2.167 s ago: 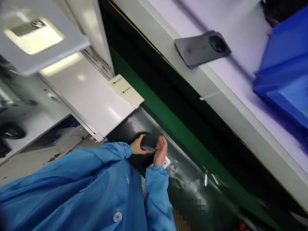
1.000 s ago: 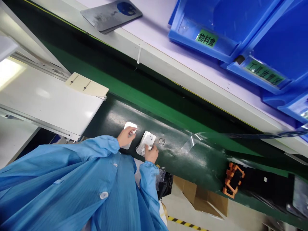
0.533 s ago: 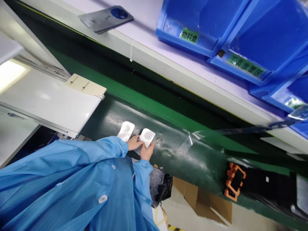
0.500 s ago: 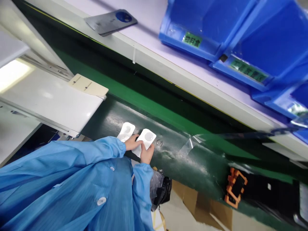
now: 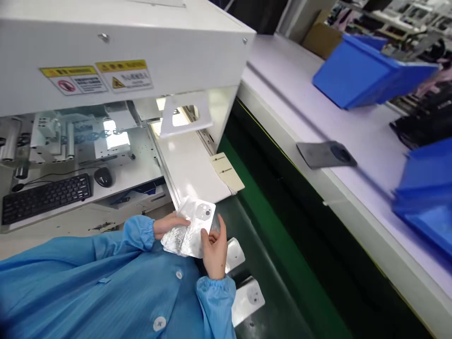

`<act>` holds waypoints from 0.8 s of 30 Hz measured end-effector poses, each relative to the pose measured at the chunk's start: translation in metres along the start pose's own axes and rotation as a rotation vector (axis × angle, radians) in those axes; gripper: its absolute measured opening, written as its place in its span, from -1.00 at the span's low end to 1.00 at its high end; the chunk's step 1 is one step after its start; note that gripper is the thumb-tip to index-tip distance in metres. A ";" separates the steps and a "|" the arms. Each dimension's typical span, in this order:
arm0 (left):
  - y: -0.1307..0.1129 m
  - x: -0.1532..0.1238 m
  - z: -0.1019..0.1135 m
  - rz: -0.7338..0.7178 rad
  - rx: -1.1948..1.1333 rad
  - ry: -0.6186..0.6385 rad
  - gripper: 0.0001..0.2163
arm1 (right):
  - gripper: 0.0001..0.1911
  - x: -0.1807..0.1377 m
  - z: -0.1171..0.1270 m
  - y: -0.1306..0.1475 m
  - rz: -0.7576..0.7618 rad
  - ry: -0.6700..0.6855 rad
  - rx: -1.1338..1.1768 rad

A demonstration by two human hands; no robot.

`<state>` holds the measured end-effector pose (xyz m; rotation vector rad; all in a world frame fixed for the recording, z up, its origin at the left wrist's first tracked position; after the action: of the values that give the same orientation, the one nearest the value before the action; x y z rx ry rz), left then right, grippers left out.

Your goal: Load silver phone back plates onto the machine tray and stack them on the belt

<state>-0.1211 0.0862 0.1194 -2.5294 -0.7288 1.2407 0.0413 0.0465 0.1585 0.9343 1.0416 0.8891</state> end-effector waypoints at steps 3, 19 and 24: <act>-0.042 -0.012 0.060 -0.025 -0.137 -0.092 -0.71 | -0.45 0.059 -0.045 0.034 0.146 -0.090 -0.205; -0.090 -0.036 0.166 -0.038 -0.376 -0.213 -0.63 | -0.44 0.189 -0.189 0.052 0.417 0.071 -1.142; -0.095 -0.040 0.173 -0.073 -0.371 -0.207 -0.61 | -0.42 0.231 -0.210 0.068 0.456 0.066 -1.109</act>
<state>-0.3094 0.1436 0.0787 -2.6473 -1.1871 1.4748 -0.1098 0.3233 0.1058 0.1738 0.2421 1.6319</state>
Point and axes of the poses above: each hand's wrist, its own x-axis towards the middle knuckle, its own z-axis out of the back of the hand, y = z × x, the point moved 8 cm from there along x, towards the middle knuckle, and after that the axes turned 3 degrees about -x, right-handed, at the moved point
